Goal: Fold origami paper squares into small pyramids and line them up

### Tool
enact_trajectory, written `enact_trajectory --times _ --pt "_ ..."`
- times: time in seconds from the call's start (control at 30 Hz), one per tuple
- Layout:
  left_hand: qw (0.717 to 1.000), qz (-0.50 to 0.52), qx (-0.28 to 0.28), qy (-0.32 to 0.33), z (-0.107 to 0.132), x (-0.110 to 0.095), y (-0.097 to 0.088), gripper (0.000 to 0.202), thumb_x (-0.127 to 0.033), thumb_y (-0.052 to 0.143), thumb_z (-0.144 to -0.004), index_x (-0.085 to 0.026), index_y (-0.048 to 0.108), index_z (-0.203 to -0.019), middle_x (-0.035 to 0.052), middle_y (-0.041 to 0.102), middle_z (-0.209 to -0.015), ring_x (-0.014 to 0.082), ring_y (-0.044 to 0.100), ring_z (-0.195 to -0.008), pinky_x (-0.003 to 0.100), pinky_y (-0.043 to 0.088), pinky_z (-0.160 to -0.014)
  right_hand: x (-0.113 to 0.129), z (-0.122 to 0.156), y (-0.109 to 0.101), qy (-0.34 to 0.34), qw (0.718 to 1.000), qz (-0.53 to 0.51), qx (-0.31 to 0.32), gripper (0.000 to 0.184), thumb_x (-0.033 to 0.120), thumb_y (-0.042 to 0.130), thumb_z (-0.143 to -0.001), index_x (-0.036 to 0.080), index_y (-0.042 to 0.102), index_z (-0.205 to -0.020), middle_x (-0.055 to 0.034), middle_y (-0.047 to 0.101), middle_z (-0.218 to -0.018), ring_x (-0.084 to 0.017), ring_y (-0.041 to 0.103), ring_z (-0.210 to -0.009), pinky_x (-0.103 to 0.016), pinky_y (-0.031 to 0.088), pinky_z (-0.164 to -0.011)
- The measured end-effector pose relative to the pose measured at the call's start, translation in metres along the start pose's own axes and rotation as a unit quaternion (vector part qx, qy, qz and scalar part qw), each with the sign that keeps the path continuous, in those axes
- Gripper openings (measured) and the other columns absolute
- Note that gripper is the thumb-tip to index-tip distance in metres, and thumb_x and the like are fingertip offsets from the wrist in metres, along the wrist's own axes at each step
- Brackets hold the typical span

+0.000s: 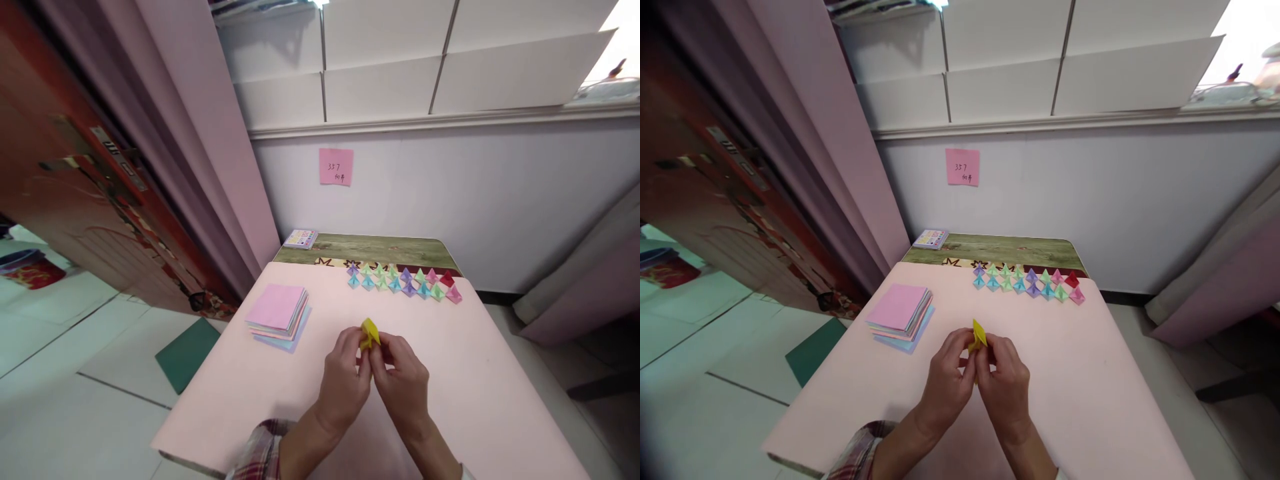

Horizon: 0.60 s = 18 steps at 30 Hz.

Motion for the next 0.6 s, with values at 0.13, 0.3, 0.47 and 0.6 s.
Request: enact_trajectory --times 0.13,0.3,0.47,0.6 --pt "0.997 0.002 -0.009 -0.071 -0.003 0.017 0.002 0.028 -0.028 0.061 -0.082 -0.02 0.057 -0.108 0.011 0.064 -0.11 0.0187 0.067 -0.079 0.026 0.051 -0.063 0.002 0.004 0.002 -0.077 0.995 0.059 -0.032 0.014 0.018 0.052 -0.09 0.02 0.065 -0.095 -0.0044 0.069 -0.08 -0.015 0.065 -0.067 -0.023 0.05 -0.061" --pt "0.993 0.036 0.012 -0.115 -0.005 0.032 0.005 0.035 -0.031 0.059 -0.083 -0.018 0.049 -0.114 0.0075 0.069 -0.092 0.0156 0.064 -0.068 0.024 0.049 -0.059 0.004 0.009 0.0 -0.184 0.975 0.093 -0.086 0.017 0.012 0.052 -0.09 0.017 0.064 -0.1 -0.0045 0.07 -0.083 -0.014 0.066 -0.073 -0.022 0.051 -0.066" --pt "0.997 -0.029 0.023 -0.062 -0.004 0.029 0.005 0.02 -0.032 0.052 -0.087 -0.015 0.062 -0.088 0.0017 0.064 -0.071 0.0127 0.057 -0.062 0.021 0.044 -0.056 0.002 0.012 0.001 -0.217 0.964 0.132 -0.081 0.017 0.011 0.055 -0.09 0.016 0.064 -0.103 -0.0051 0.071 -0.085 -0.013 0.067 -0.076 -0.021 0.051 -0.068" --pt "0.995 -0.093 0.001 -0.04 -0.004 0.025 0.001 0.024 -0.029 0.049 -0.088 -0.015 0.067 -0.096 0.0004 0.063 -0.068 0.0111 0.053 -0.058 0.021 0.042 -0.055 -0.002 0.009 -0.002 -0.196 0.966 0.142 -0.089 0.012 0.012 0.056 -0.089 0.017 0.063 -0.098 -0.003 0.07 -0.081 -0.012 0.066 -0.071 -0.02 0.05 -0.064"
Point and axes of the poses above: each hand's wrist, its own z-axis away from the middle knuckle, its own y-axis out of the palm, x = y × z, the point moved 4 cm from there along -z, towards the middle knuckle
